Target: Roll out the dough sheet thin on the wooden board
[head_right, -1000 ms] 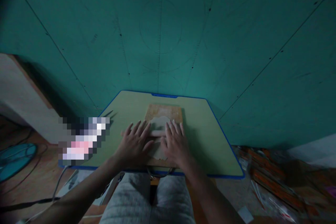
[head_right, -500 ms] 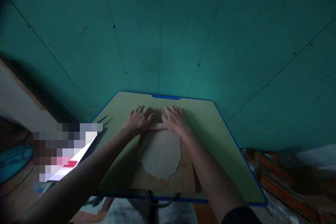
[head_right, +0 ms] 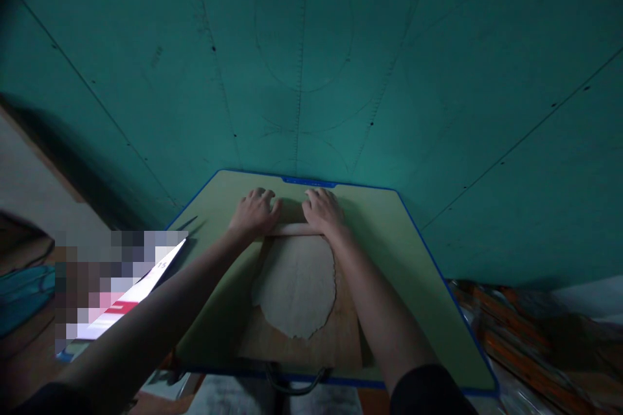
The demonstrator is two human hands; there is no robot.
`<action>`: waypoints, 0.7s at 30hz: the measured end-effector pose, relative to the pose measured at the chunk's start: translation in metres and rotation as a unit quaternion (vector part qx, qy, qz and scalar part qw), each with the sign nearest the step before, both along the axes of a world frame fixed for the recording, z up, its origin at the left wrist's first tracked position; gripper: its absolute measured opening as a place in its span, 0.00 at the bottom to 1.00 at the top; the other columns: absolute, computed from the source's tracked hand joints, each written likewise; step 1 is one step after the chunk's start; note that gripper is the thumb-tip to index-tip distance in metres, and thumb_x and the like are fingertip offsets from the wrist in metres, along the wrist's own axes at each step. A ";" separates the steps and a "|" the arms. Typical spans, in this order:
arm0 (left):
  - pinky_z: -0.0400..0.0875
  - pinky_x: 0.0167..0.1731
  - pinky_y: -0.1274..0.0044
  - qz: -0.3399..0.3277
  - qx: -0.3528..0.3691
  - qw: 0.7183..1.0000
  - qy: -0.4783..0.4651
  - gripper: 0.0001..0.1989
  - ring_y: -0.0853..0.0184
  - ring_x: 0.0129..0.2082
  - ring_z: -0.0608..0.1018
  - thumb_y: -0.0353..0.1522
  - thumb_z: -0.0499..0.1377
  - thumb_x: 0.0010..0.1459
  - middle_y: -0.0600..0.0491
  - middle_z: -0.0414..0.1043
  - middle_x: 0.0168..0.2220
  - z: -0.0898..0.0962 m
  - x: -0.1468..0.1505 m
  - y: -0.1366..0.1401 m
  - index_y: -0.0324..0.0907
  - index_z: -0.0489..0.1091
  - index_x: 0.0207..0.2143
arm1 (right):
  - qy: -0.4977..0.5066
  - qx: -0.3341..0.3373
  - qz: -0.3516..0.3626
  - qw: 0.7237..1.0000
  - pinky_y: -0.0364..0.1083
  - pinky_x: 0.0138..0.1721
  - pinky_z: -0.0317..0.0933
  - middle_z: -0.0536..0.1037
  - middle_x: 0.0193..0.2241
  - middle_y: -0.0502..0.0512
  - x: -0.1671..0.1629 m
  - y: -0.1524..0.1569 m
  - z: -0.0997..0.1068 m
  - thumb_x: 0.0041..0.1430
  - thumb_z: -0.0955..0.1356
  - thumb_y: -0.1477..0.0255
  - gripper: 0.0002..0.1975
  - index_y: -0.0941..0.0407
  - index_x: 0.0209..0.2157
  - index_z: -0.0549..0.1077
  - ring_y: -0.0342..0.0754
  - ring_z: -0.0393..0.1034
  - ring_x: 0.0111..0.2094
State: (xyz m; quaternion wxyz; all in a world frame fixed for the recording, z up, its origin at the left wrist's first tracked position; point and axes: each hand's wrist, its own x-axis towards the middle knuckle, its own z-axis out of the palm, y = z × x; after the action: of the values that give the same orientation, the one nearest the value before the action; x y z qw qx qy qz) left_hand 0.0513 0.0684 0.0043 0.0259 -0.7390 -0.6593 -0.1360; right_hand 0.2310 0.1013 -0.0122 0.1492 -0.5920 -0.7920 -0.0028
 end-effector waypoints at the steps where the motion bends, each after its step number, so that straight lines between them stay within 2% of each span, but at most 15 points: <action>1: 0.67 0.46 0.67 0.002 -0.003 1.000 0.002 0.24 0.54 0.48 0.74 0.44 0.43 0.68 0.40 0.72 0.49 0.000 0.000 -0.005 0.38 0.70 0.50 | -0.005 0.000 0.001 1.000 0.49 0.55 0.55 0.74 0.51 0.60 0.000 -0.006 0.000 0.63 0.57 0.74 0.20 0.57 0.53 0.71 0.52 0.64 0.53; 5: 0.67 0.46 0.65 -0.005 -0.006 1.000 0.026 0.27 0.52 0.48 0.74 0.47 0.43 0.67 0.39 0.72 0.49 -0.001 0.000 -0.032 0.38 0.70 0.50 | -0.032 0.003 -0.003 0.999 0.53 0.57 0.54 0.71 0.55 0.62 0.000 -0.039 0.001 0.64 0.58 0.70 0.22 0.56 0.56 0.70 0.55 0.62 0.57; 10: 0.63 0.53 0.61 -0.038 0.031 0.997 0.059 0.24 0.51 0.56 0.70 0.44 0.45 0.67 0.38 0.69 0.57 -0.005 0.000 -0.066 0.39 0.70 0.52 | -0.059 0.030 -0.009 0.998 0.57 0.63 0.46 0.69 0.60 0.63 -0.003 -0.084 0.001 0.66 0.58 0.67 0.23 0.58 0.59 0.69 0.56 0.57 0.63; 13: 0.62 0.55 0.60 -0.053 0.032 0.995 0.076 0.23 0.50 0.60 0.68 0.43 0.46 0.68 0.39 0.68 0.59 -0.008 -0.001 -0.086 0.39 0.71 0.52 | -0.057 0.031 -0.005 0.998 0.56 0.65 0.44 0.67 0.62 0.64 -0.003 -0.106 -0.002 0.67 0.58 0.67 0.24 0.61 0.59 0.68 0.56 0.55 0.65; 17: 0.63 0.55 0.57 -0.096 0.051 0.993 0.047 0.24 0.49 0.57 0.70 0.43 0.46 0.68 0.38 0.69 0.58 -0.016 -0.007 -0.122 0.37 0.67 0.56 | -0.045 0.050 0.017 0.998 0.57 0.66 0.44 0.66 0.62 0.67 0.002 -0.143 -0.011 0.65 0.58 0.69 0.24 0.66 0.58 0.69 0.57 0.56 0.64; 21: 0.62 0.57 0.59 -0.162 0.077 0.983 0.025 0.26 0.51 0.56 0.71 0.42 0.50 0.66 0.39 0.68 0.58 -0.024 -0.019 -0.167 0.36 0.63 0.60 | -0.015 0.087 0.058 0.994 0.60 0.66 0.46 0.67 0.61 0.68 0.010 -0.189 -0.022 0.62 0.59 0.72 0.27 0.68 0.60 0.65 0.58 0.56 0.64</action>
State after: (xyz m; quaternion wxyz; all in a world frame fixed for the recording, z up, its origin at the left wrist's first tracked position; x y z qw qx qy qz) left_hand 0.0325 -0.0985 -0.0193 0.0772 -0.8351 -0.5174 -0.1700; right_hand 0.2411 -0.0881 -0.0339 0.1879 -0.5297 -0.8239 -0.0722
